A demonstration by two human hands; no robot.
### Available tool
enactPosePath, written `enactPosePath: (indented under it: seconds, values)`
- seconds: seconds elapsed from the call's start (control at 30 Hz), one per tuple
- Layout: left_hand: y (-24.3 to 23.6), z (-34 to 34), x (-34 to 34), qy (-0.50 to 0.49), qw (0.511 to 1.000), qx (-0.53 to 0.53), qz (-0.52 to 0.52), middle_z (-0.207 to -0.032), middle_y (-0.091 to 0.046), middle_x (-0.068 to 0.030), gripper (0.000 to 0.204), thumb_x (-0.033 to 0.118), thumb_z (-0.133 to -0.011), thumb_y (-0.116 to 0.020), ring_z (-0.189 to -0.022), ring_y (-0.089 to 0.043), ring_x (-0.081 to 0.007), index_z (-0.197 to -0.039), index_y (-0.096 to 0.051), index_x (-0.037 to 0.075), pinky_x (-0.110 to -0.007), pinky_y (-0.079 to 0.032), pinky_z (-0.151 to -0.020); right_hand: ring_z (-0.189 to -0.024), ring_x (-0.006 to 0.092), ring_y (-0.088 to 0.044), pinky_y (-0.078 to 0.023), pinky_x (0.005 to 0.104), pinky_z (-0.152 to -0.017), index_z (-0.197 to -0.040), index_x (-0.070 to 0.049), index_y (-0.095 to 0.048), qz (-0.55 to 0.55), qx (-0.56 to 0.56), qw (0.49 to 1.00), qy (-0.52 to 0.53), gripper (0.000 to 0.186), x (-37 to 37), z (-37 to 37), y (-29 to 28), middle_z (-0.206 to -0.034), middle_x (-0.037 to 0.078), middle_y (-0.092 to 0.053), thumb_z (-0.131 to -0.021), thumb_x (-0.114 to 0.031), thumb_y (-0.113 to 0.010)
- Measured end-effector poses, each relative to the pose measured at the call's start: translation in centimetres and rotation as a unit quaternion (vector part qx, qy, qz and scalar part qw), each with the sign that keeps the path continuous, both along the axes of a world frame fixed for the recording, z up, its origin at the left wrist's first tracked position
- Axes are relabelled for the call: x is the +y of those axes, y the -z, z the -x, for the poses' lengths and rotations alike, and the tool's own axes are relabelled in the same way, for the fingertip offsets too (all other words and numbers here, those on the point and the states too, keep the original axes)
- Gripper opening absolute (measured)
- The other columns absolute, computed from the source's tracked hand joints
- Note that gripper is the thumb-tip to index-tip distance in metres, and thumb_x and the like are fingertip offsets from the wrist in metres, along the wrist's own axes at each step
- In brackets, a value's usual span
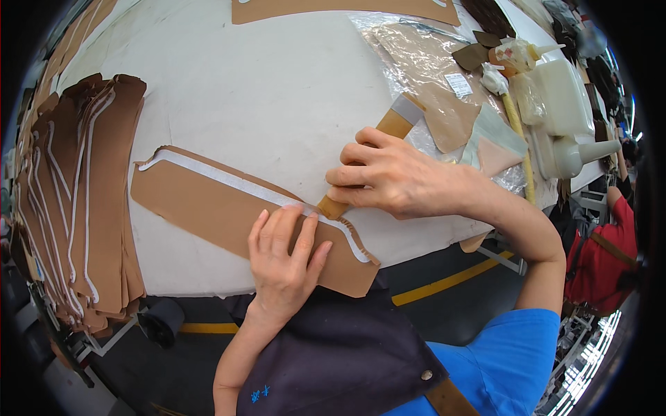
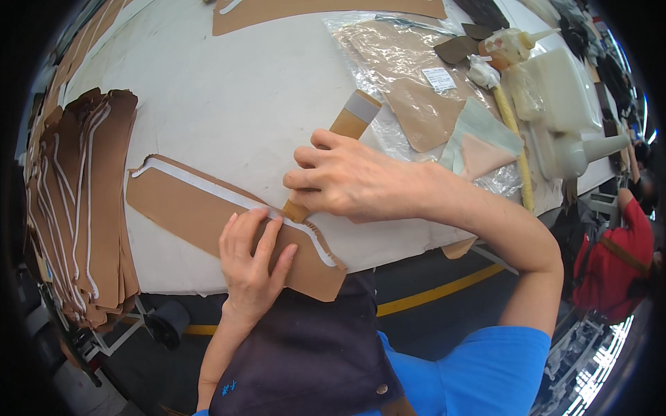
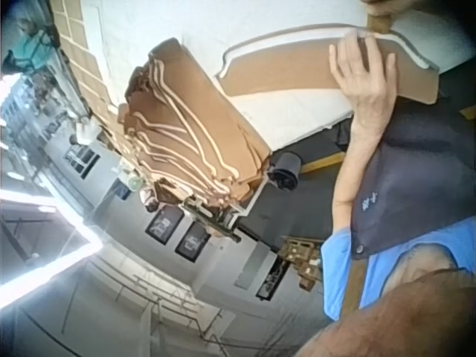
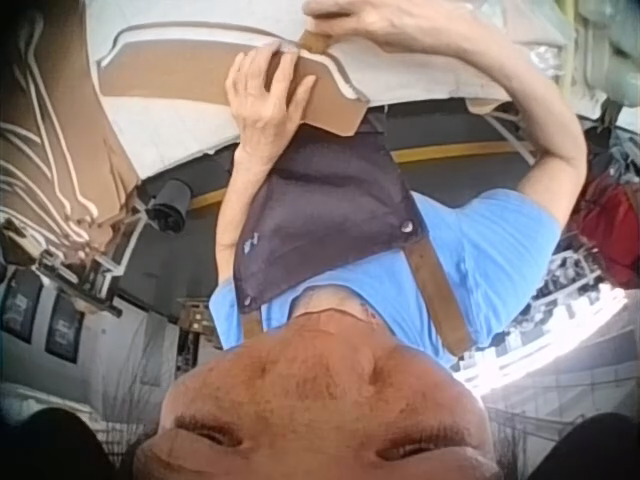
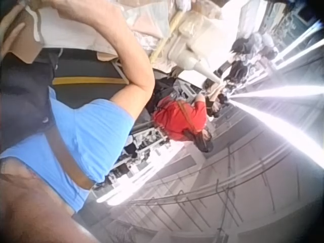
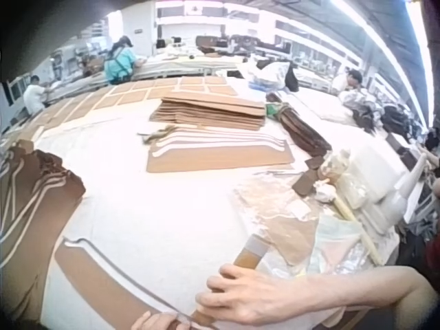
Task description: Manually folding and pressing leather pieces for a project.
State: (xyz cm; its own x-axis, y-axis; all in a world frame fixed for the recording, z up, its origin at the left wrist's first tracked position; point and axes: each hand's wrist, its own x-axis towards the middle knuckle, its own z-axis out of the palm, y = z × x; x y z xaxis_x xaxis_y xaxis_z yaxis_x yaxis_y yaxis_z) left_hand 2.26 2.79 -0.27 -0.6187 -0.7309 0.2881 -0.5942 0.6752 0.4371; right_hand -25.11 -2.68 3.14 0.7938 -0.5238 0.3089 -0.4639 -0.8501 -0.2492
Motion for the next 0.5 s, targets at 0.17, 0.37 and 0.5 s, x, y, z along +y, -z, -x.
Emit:
enactPosePath:
  seconds: [0.17, 0.37, 0.5]
  values:
    - [-0.6, -0.3, -0.9, -0.02, 1.0, -0.007, 0.017, -0.136, -0.063, -0.0152, 0.047, 0.019, -0.089, -0.082, -0.133, -0.057, -0.0364, -0.13, -0.068, 0.0, -0.06, -0.04, -0.115, -0.095, 0.02, -0.057, -0.047, 0.0362, -0.086, -0.087, -0.007, -0.076, 0.01, -0.016, 1.0, -0.008, 0.008, -1.4, -0.8, 0.6, -0.101, 0.001, -0.064, -0.081, -0.012, -0.074]
    - [0.0, -2.1, -2.7, -0.045, 0.998, 0.05, -0.005, -0.132, -0.064, -0.0153, 0.037, 0.0, -0.088, -0.078, -0.127, -0.061, -0.0359, -0.123, -0.069, -0.004, -0.045, -0.051, -0.106, -0.097, 0.0193, -0.057, -0.046, 0.0355, -0.086, -0.087, -0.008, -0.077, 0.009, 0.01, 1.0, -0.027, 0.007, -3.8, -2.7, 0.5, -0.103, 0.0, -0.065, -0.08, -0.009, -0.075]
    - [-0.7, -3.3, -4.5, -0.027, 0.998, -0.001, 0.048, -0.129, -0.065, -0.0139, 0.037, 0.004, -0.086, -0.081, -0.127, -0.061, -0.037, -0.122, -0.071, -0.001, -0.048, -0.052, -0.106, -0.098, 0.019, -0.057, -0.046, 0.0354, -0.087, -0.088, -0.009, -0.078, 0.028, 0.015, 0.999, -0.029, 0.008, -5.2, -3.7, 0.7, -0.105, 0.0, -0.066, -0.08, -0.009, -0.075]
